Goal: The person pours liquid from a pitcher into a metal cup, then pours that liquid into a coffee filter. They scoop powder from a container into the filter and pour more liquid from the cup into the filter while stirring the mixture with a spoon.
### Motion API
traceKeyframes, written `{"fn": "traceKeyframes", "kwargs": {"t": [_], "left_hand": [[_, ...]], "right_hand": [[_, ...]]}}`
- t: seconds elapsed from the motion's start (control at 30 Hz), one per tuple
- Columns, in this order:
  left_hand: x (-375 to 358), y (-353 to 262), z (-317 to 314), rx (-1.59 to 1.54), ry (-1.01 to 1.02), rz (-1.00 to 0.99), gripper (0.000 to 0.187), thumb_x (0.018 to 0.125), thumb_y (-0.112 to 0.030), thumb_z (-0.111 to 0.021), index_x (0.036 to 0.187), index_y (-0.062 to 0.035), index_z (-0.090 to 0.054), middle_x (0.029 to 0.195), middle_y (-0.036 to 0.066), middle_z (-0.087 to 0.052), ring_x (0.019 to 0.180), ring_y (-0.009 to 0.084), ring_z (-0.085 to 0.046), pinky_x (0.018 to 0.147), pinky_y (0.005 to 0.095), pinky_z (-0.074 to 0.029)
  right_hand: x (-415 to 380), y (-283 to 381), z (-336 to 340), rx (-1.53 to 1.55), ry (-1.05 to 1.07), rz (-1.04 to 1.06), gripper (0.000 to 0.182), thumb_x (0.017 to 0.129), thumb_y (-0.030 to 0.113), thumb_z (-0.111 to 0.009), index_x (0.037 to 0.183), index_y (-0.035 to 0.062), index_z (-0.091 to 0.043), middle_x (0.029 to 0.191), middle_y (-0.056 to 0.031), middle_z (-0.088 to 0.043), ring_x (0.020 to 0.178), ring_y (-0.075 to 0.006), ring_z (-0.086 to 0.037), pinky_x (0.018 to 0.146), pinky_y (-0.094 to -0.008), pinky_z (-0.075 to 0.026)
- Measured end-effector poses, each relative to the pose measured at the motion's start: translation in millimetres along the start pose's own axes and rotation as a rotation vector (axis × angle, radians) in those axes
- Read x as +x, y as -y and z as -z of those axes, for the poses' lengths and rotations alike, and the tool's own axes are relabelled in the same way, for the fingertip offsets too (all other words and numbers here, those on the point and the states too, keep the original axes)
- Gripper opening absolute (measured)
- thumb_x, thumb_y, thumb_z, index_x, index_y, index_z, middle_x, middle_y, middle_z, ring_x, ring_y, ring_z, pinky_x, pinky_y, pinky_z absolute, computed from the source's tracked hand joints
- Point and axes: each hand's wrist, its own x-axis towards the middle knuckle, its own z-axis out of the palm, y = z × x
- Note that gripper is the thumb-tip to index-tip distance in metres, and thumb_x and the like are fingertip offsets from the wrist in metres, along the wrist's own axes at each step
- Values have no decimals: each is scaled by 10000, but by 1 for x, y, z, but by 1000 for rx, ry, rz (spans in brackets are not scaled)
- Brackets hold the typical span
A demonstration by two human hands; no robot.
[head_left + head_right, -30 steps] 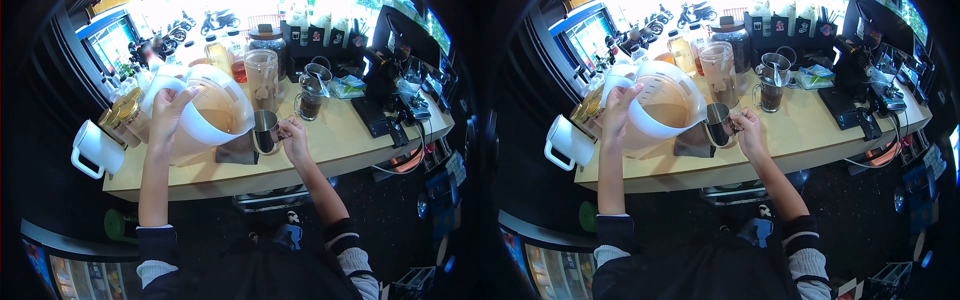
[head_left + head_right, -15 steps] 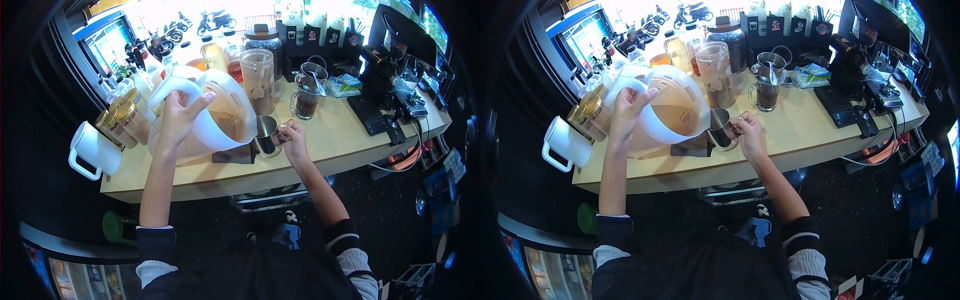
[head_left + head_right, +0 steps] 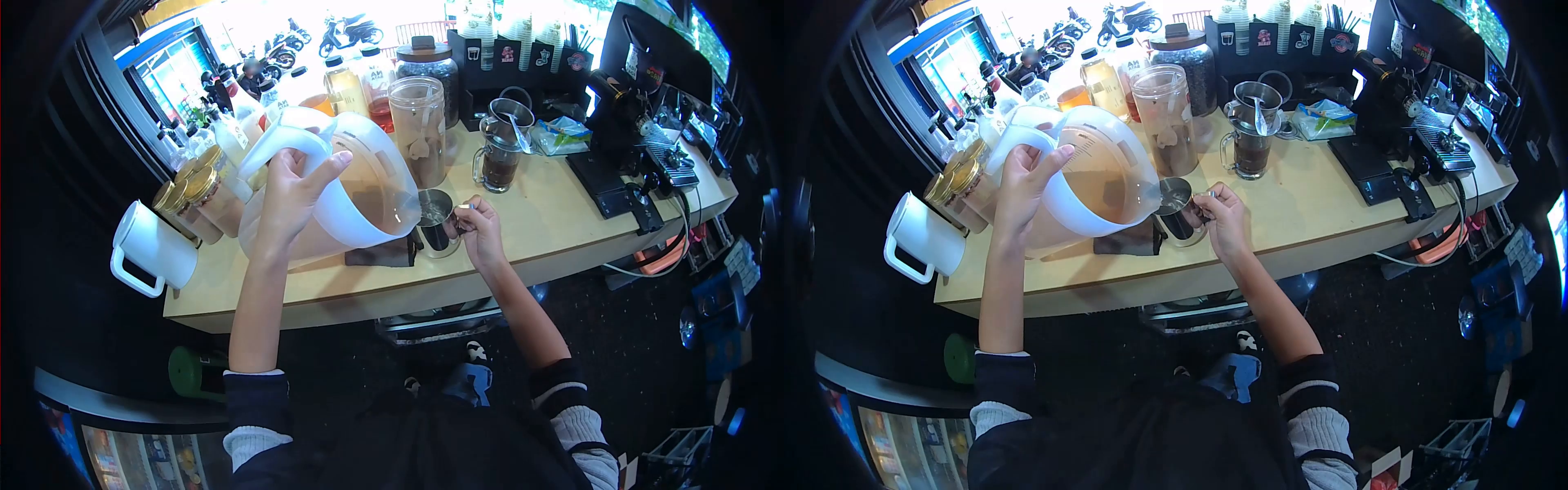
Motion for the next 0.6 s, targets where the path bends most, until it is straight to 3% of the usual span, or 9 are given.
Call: {"fn": "traceKeyframes", "kwargs": {"t": [0.03, 0.1, 0.6], "left_hand": [[0, 1, -1, 0, -1, 2, 648, 783, -196, -722, 1274, 68, -392, 1130, 130, -544, 1058, 153, -522, 936, 282, -398], [0, 2, -3, -61, -50, -63, 504, 752, -195, -747, 1118, 42, -496, 997, 75, -556, 931, 122, -529, 826, 270, -433], [-3, 0, -2, -47, -43, -58, 557, 749, -227, -759, 1141, 55, -481, 1010, 91, -561, 945, 137, -538, 824, 272, -442]], "right_hand": [[0, 0, 1, -8, -1, 5, 206, 802, -8, -568, 682, 104, -443, 578, 44, -413, 526, -38, -350, 558, -206, -302], [1, -2, 7, 31, 28, -1, 202, 789, -22, -587, 698, 96, -451, 607, 33, -452, 548, -41, -374, 569, -200, -317], [-2, -2, 6, 23, 44, 17, 196, 788, -33, -589, 712, 85, -452, 643, 24, -488, 565, -39, -379, 574, -196, -314]]}}
